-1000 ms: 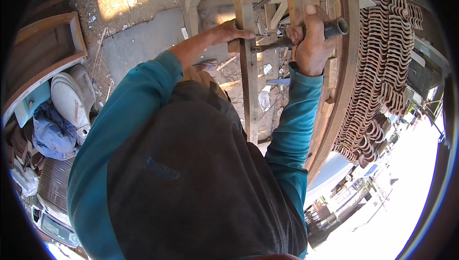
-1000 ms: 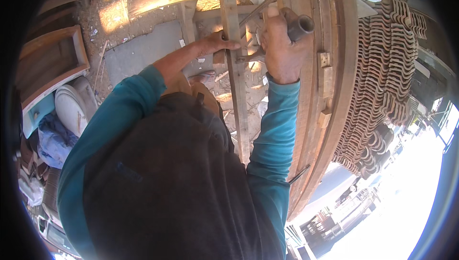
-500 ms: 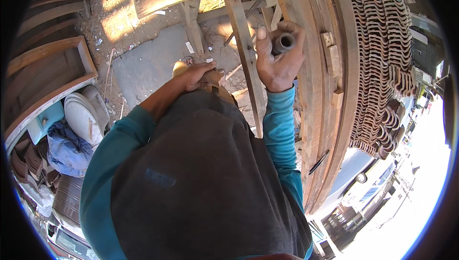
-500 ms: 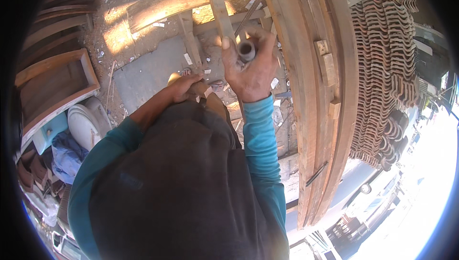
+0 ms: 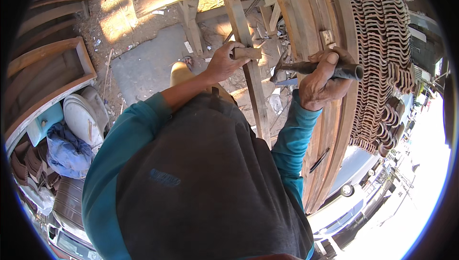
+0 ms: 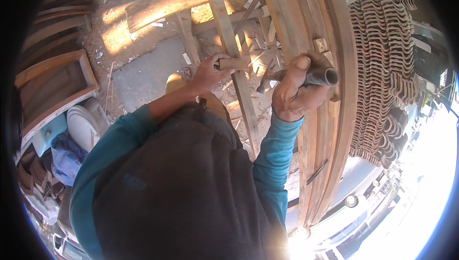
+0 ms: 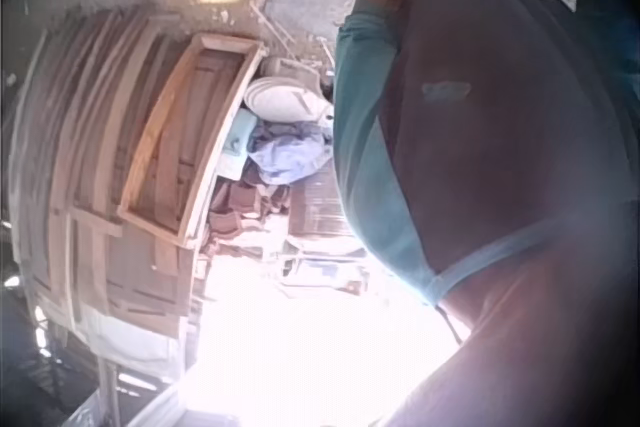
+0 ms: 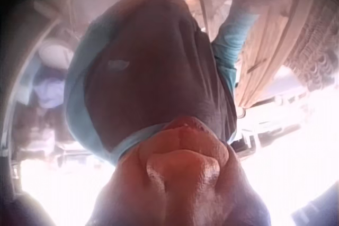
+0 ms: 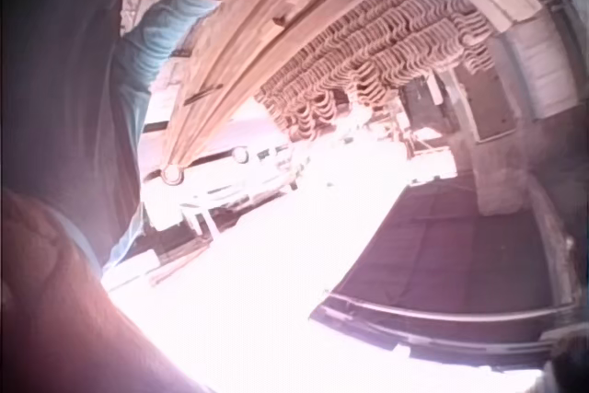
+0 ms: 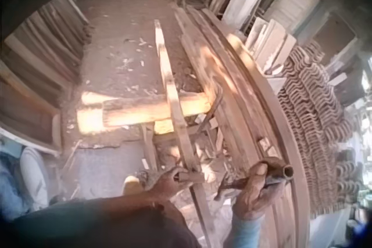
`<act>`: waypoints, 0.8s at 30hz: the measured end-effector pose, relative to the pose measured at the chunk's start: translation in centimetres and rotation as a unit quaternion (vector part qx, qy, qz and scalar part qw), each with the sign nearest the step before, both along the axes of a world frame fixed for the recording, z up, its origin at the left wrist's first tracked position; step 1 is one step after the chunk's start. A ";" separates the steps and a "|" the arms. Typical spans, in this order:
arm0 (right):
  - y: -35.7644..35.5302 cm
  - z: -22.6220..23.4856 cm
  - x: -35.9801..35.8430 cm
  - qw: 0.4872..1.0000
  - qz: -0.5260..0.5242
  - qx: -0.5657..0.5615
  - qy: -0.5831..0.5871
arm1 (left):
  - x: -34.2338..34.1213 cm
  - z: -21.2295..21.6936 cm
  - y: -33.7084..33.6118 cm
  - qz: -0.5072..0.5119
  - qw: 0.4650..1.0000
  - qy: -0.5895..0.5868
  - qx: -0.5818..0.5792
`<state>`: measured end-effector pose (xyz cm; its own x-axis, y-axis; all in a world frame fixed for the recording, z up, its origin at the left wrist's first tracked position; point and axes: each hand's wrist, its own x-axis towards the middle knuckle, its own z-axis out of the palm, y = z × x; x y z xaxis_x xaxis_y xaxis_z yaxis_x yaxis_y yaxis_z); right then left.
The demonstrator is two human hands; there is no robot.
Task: The person removes nails from wooden planks using pliers and a hammer before carrying a plank away.
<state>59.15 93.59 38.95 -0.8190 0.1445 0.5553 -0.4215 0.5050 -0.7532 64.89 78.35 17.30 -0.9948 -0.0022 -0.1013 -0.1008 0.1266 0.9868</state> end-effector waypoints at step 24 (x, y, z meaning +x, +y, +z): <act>-6.6 -6.6 -16.5 0.969 0.110 0.048 -0.216 | 0.8 -1.8 1.0 0.009 0.995 0.059 -0.077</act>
